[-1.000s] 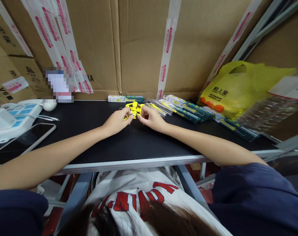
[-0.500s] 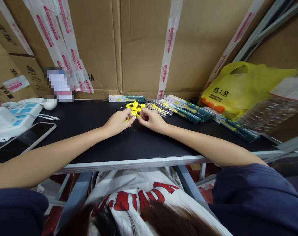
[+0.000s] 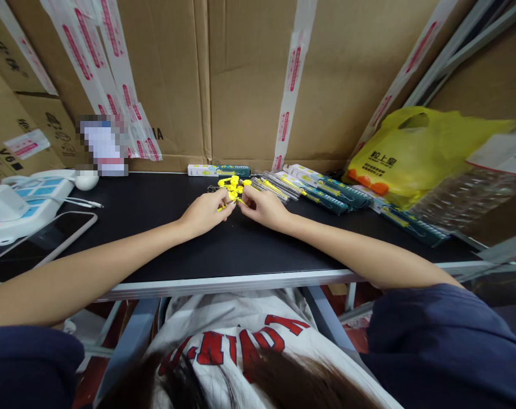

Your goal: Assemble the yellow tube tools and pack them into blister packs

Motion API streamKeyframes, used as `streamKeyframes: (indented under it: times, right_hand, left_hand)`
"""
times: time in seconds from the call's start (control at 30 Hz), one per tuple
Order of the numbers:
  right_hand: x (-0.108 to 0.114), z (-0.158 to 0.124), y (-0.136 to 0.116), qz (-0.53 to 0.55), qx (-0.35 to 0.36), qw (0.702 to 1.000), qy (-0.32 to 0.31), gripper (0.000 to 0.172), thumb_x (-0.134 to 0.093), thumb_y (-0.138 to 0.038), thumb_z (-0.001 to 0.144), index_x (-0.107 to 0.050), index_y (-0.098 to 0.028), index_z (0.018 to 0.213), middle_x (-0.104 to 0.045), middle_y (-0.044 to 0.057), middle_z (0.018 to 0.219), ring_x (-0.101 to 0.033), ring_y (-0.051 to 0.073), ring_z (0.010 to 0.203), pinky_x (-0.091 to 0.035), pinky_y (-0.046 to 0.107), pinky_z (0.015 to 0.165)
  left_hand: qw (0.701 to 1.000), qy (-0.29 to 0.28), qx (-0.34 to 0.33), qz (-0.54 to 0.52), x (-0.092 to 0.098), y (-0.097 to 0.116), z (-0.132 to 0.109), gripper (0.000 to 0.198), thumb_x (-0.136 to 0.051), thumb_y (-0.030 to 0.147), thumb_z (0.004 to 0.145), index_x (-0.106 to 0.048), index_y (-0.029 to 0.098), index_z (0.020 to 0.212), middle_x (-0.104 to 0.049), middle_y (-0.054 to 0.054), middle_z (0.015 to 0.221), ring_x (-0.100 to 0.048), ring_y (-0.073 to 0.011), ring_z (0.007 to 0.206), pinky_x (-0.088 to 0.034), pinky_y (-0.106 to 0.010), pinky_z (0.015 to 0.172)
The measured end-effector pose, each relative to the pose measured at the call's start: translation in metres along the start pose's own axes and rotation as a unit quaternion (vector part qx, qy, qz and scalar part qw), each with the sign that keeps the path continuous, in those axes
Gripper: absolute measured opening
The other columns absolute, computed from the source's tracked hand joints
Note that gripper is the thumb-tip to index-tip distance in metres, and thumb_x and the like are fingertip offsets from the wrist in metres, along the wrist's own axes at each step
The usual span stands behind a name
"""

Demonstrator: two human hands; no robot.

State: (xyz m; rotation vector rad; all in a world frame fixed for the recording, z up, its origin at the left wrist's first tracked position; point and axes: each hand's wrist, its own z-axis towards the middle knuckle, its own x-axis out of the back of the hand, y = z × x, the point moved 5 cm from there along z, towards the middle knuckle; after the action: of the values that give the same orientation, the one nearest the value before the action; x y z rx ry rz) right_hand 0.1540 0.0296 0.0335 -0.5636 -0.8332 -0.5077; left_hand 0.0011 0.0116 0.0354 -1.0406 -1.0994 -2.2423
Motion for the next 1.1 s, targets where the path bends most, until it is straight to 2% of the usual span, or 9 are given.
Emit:
streamKeyframes:
  times: [0.23, 0.5, 0.77, 0.97, 1.1]
  right_hand:
    - [-0.0008, -0.0001, 0.0001, -0.008, 0.003, 1.0, -0.003, 0.015, -0.054, -0.025, 0.084, -0.043, -0.021, 0.075, -0.057, -0.001, 0.066, -0.048, 0.012, 0.056, -0.027, 0.024, 0.054]
    - [-0.0028, -0.002, -0.0041, -0.076, 0.002, 0.997, -0.024, 0.009, -0.055, -0.024, 0.085, -0.048, -0.021, 0.079, -0.06, 0.001, 0.069, -0.048, 0.014, 0.058, -0.025, 0.025, 0.054]
    - [-0.0069, -0.0021, -0.0012, 0.014, 0.021, 0.999, -0.033, 0.014, -0.054, -0.024, 0.083, -0.043, -0.021, 0.076, -0.053, -0.002, 0.065, -0.046, 0.012, 0.056, -0.028, 0.024, 0.054]
    - [-0.0024, 0.0002, -0.0061, 0.106, 0.024, 0.994, -0.018, 0.018, -0.051, -0.028, 0.084, -0.038, -0.022, 0.073, -0.049, -0.003, 0.063, -0.044, 0.011, 0.055, -0.032, 0.024, 0.055]
    - [-0.002, -0.0001, -0.0068, 0.097, 0.023, 0.995, -0.019, 0.017, -0.052, -0.027, 0.082, -0.039, -0.022, 0.073, -0.048, -0.004, 0.062, -0.044, 0.011, 0.055, -0.031, 0.024, 0.054]
  left_hand:
    - [1.0, 0.006, 0.006, 0.013, 0.0011, -0.0006, 0.0005, 0.017, -0.052, 0.033, 0.089, -0.047, 0.022, 0.077, -0.066, 0.0, 0.066, -0.063, -0.0182, 0.065, -0.04, -0.027, 0.061]
    - [0.999, 0.006, 0.005, 0.051, 0.001, -0.0003, -0.0008, 0.015, -0.051, 0.034, 0.09, -0.048, 0.022, 0.08, -0.067, -0.001, 0.071, -0.063, -0.0185, 0.066, -0.039, -0.028, 0.061]
    - [0.998, -0.002, -0.012, 0.065, 0.001, 0.0034, -0.0019, 0.015, -0.049, 0.034, 0.09, -0.047, 0.022, 0.081, -0.066, -0.001, 0.072, -0.063, -0.0187, 0.068, -0.039, -0.028, 0.064]
    - [1.0, 0.005, -0.009, -0.003, 0.0005, 0.0031, 0.0, 0.016, -0.05, 0.032, 0.088, -0.043, 0.022, 0.078, -0.059, 0.001, 0.066, -0.056, -0.0155, 0.061, -0.037, -0.027, 0.061]
    - [0.999, 0.016, -0.022, -0.023, 0.0004, 0.0047, -0.0002, 0.017, -0.049, 0.032, 0.089, -0.041, 0.022, 0.077, -0.056, 0.003, 0.064, -0.054, -0.0141, 0.059, -0.036, -0.026, 0.059]
